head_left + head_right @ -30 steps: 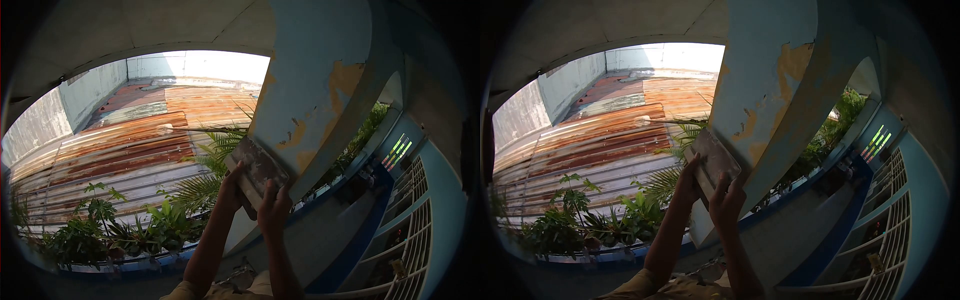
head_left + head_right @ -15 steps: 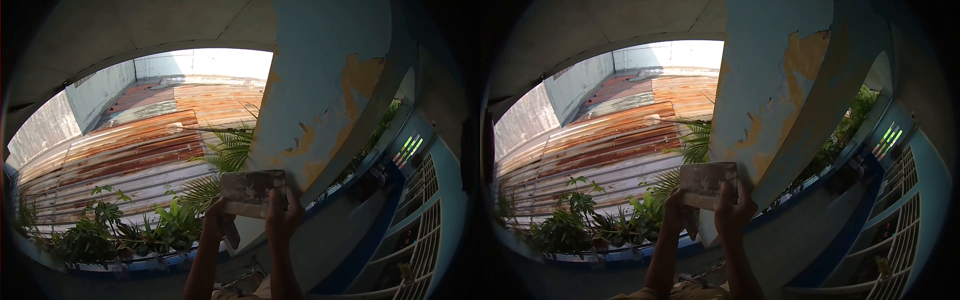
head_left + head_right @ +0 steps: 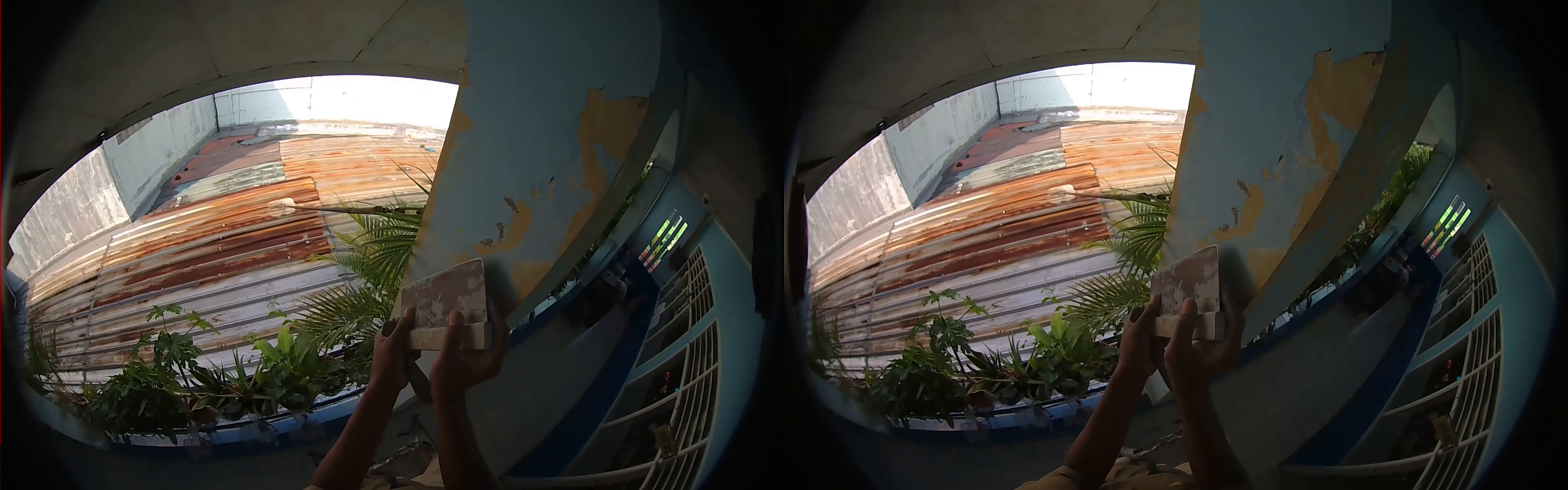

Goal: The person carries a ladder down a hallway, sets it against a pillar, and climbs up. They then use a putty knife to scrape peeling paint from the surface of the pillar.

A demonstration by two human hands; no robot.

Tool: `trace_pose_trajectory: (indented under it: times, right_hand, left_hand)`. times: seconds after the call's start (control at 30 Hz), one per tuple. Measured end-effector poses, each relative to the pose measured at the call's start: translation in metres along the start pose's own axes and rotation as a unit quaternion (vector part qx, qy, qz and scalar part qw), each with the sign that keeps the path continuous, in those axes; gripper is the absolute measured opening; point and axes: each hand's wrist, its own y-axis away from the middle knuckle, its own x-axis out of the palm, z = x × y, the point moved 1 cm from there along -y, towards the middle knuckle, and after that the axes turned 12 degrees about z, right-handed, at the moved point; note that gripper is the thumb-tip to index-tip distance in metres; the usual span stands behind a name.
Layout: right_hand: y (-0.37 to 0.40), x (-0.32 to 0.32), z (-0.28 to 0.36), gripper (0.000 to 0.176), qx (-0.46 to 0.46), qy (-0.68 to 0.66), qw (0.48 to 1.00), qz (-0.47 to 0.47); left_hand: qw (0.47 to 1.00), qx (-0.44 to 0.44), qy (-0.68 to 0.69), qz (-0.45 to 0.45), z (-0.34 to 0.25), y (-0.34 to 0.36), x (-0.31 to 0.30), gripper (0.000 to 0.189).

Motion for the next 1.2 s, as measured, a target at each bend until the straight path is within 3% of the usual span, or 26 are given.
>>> trace_pose_trajectory:
  times: [0.03,0.07,0.33,0.4,0.47,0.5,0.7,0.77,0.83,0.93,0.97,1.03,1.1,1.13,1.17,1.2]
  right_hand:
    - [0.002,0.001,-0.003,0.031,0.011,-0.026,0.999,0.015]
    - [-0.002,-0.002,-0.006,0.027,0.003,0.061,0.997,0.046]
    - [-0.028,-0.015,0.022,0.023,-0.053,0.169,0.984,0.006]
    - [-0.031,-0.01,0.021,0.028,-0.028,0.258,0.965,0.038]
    - [-0.036,0.005,0.016,0.031,-0.053,0.302,0.951,0.037]
    - [-0.037,0.011,0.014,0.034,-0.075,0.345,0.935,0.036]
    - [-0.044,0.011,0.007,0.033,-0.046,0.323,0.944,0.05]
    - [-0.055,0.027,0.0,0.035,-0.144,0.406,0.902,0.017]
    - [-0.052,0.026,0.011,0.034,-0.135,0.395,0.908,0.032]
    - [-0.032,0.011,0.012,0.034,-0.047,0.282,0.958,0.025]
    - [-0.04,0.016,0.009,0.034,-0.052,0.281,0.958,0.025]
    - [-0.045,0.027,0.002,0.036,-0.161,0.386,0.908,-0.008]
    - [-0.043,0.027,0.009,0.035,-0.125,0.398,0.908,0.019]
    - [-0.039,0.022,0.008,0.034,-0.069,0.329,0.942,0.02]
    - [-0.038,0.02,0.007,0.033,-0.013,0.255,0.967,0.018]
    - [-0.042,0.023,0.006,0.033,-0.016,0.251,0.968,0.014]
  left_hand:
    - [1.0,-0.004,0.002,0.002,0.004,0.001,0.008,0.033]
    - [1.0,-0.008,0.016,-0.009,0.006,0.004,0.016,0.033]
    - [0.993,-0.112,0.024,0.028,0.001,0.046,0.034,0.037]
    - [0.991,-0.126,0.039,0.028,0.0,0.041,0.037,0.035]
    - [0.974,-0.147,0.164,0.048,0.009,0.027,0.035,0.031]
    - [0.974,-0.151,0.165,0.046,0.013,0.023,0.032,0.031]
    - [0.969,-0.14,0.183,0.093,0.011,0.023,0.032,0.03]
    - [0.963,-0.149,0.201,0.099,0.014,0.007,0.025,0.029]
    - [0.969,-0.12,0.19,0.103,0.003,0.001,0.022,0.029]
    - [0.973,-0.132,0.17,0.086,0.009,0.013,0.02,0.03]
    - [0.97,-0.154,0.17,0.075,0.01,0.013,0.022,0.031]
    - [0.968,-0.156,0.188,0.059,0.003,0.007,0.03,0.033]
    - [0.96,-0.16,0.223,0.05,-0.011,0.004,0.033,0.035]
    - [0.96,-0.129,0.202,0.143,0.012,-0.011,0.003,0.037]
    - [0.961,-0.129,0.199,0.144,0.016,-0.002,0.003,0.037]
    - [0.969,-0.134,0.174,0.11,0.019,0.001,0.008,0.037]
